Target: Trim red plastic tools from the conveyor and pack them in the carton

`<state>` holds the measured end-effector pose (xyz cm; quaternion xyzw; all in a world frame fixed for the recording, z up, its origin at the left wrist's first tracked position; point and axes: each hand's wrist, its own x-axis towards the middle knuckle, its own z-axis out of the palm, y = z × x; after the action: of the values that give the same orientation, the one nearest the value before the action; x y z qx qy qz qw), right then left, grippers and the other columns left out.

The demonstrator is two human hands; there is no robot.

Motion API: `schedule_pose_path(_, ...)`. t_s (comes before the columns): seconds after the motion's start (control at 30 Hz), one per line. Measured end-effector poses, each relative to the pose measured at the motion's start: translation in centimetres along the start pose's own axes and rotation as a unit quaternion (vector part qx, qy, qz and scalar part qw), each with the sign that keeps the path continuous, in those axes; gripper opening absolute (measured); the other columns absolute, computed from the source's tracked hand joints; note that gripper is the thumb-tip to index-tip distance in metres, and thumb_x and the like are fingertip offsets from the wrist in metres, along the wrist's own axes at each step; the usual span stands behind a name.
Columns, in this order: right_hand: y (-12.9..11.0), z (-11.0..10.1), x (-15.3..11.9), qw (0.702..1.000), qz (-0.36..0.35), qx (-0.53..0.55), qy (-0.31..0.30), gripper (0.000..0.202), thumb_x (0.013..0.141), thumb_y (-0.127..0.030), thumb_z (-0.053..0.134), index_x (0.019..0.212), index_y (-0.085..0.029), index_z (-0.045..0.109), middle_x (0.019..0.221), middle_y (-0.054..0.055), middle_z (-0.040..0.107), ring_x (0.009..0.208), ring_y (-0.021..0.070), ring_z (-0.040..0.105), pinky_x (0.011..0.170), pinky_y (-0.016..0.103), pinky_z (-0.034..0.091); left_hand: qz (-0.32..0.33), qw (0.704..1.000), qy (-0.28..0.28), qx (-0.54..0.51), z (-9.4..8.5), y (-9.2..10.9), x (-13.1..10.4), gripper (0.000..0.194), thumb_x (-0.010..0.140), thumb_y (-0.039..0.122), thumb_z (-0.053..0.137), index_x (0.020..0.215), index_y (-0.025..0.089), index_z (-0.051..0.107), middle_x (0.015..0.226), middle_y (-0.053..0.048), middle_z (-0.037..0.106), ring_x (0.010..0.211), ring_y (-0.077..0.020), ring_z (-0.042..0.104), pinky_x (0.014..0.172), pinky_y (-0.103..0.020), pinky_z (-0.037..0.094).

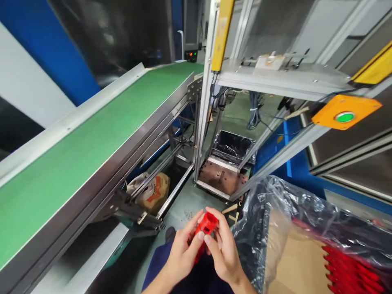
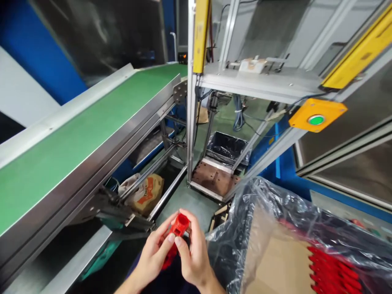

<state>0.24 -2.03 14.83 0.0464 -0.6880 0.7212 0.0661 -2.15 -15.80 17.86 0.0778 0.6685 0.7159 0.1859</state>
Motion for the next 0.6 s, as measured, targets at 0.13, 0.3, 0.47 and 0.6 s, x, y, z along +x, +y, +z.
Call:
schedule_pose_path(0.13, 1.1, 0.5, 0.2, 0.996, 0.01, -0.002, 0.091, 0.049, 0.094, -0.042, 0.053, 0.14, -0.027, 0.044, 0.126, 0.011, 0.061, 0.109, 0.0249, 0.064, 0.094, 0.037, 0.054, -0.007, 0.997, -0.07, -0.008, -0.1, 0.5, 2.5, 0.063, 0.091, 0.059, 0.054, 0.136, 0.015, 0.055, 0.076, -0.007, 0.068, 0.064, -0.0173, 0.061, 0.061, -0.025, 0.05)
schedule_pose_path(0.3, 3.7, -0.2, 2.1, 0.993, 0.044, -0.014, 0.113, 0.059, 0.092, -0.049, 0.054, 0.144, -0.023, 0.041, 0.113, 0.014, 0.066, 0.08, 0.024, 0.07, 0.076, 0.04, 0.06, -0.089, 0.98, -0.163, -0.064, -1.7, -0.6, 6.1, 0.088, 0.081, 0.072, 0.059, 0.144, 0.011, 0.044, 0.068, -0.006, 0.066, 0.058, -0.0165, 0.059, 0.057, -0.024, 0.046)
schedule_pose_path(0.47, 2.6, -2.9, 7.7, 0.968, -0.081, -0.236, -0.034, 0.102, 0.068, -0.055, 0.081, 0.151, -0.027, 0.029, 0.134, 0.016, 0.058, 0.116, 0.034, 0.062, 0.095, 0.044, 0.055, -0.093, 0.974, -0.186, 0.094, -5.6, -0.6, 9.3, 0.092, 0.084, 0.068, 0.058, 0.154, 0.016, 0.025, 0.076, -0.006, 0.068, 0.063, -0.0188, 0.061, 0.062, -0.027, 0.048)
schedule_pose_path(0.6, -0.2, -1.5, 11.7, 0.817, -0.207, -0.504, -0.186, 0.063, 0.078, -0.048, 0.076, 0.132, -0.026, 0.053, 0.108, 0.008, 0.071, 0.089, 0.0262, 0.068, 0.077, 0.034, 0.056, -0.026, 0.961, -0.169, 0.218, -8.0, 0.9, 10.8, 0.092, 0.076, 0.061, 0.068, 0.152, 0.022, 0.032, 0.075, -0.004, 0.07, 0.075, -0.0264, 0.066, 0.074, -0.033, 0.053)
